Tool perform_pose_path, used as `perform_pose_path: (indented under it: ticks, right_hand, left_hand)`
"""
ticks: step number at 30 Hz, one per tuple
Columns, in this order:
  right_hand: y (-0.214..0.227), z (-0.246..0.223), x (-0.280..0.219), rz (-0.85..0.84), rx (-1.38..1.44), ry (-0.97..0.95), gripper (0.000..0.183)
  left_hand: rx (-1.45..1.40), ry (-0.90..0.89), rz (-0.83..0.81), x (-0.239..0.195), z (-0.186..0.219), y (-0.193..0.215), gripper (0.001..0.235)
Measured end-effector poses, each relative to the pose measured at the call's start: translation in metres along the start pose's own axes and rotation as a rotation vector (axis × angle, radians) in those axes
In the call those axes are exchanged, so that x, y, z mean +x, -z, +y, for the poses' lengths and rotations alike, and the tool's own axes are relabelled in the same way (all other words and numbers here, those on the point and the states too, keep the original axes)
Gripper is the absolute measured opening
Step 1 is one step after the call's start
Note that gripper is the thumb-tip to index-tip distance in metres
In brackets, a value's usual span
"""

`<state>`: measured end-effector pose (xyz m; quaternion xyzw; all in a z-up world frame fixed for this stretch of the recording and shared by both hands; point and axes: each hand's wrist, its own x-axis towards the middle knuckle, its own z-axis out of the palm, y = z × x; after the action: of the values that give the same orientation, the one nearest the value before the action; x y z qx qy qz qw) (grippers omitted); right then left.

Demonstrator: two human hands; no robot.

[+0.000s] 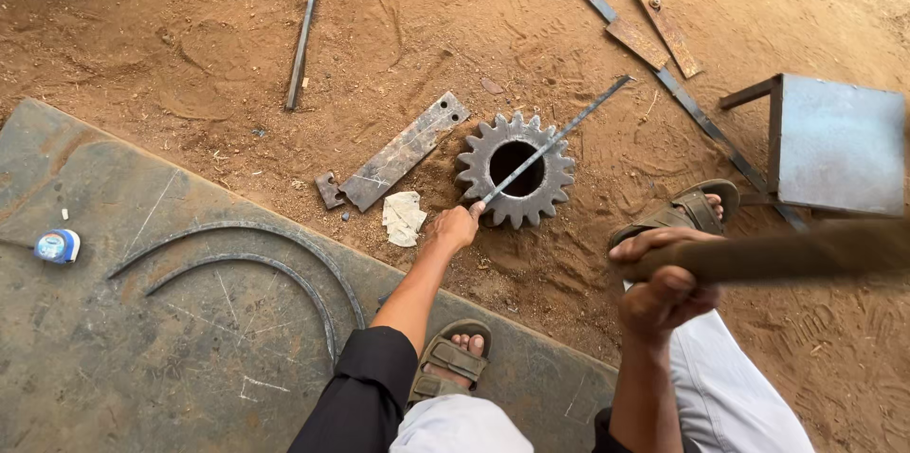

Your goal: The person uses a hammer and a metal rod to repeatedly strike and bend a curved metal strip against a large gear-like object on the ground. The person adjusts the strip's position multiple times while continuing to hammer it into a curved shape.

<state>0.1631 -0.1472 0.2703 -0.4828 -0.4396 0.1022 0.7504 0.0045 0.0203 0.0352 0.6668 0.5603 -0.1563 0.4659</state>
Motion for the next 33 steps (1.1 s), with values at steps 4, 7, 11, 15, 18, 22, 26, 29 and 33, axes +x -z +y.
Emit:
perform_pose_path:
  ticks: [4,7,11,15,18,22,26,29,33]
  right_hand:
    - [-0.018,0.050,-0.019,-0.056,-0.056,-0.077,0.047]
    - [-0.016,0.079,-0.075,-0.323,-0.894,-0.796,0.044]
    - [-0.007,0.065,-0.113,-0.141,-0.721,-1.023,0.049]
    - [-0.010,0.030,-0.062,0.050,-0.390,-0.644,0.041]
    - [-0.001,0.023,-0.022,0.046,-0.137,-0.186,0.041]
    - [0.007,0.094,-0.019,-0.028,-0.211,-0.049,0.048]
    - [0.028,0.124,-0.124,-0.490,-1.254,-0.482,0.059]
    - [0.013,0.126,-0.133,-0.255,-1.017,-0.466,0.047]
    - [0.002,0.052,-0.090,0.006,-0.557,-0.804,0.038]
  left_hand:
    - [-0.006,0.008,0.009,-0.006,-0.002,0.000,0.077]
    - [-0.008,0.010,-0.008,0.001,0.006,-0.001,0.078]
    - [0.004,-0.007,0.026,0.006,-0.004,0.000,0.077]
    - [0.069,-0.017,0.042,0.003,-0.018,0.006,0.074]
    - [0.090,0.044,0.012,-0.022,-0.035,-0.007,0.073]
    - [0.064,0.125,0.003,-0.027,-0.028,0.009,0.072]
    - [0.049,0.076,-0.012,-0.038,-0.028,-0.008,0.074]
    - [0.047,0.032,0.057,-0.015,-0.024,0.013,0.070]
    - [0.091,0.024,0.036,-0.032,-0.047,-0.013,0.070]
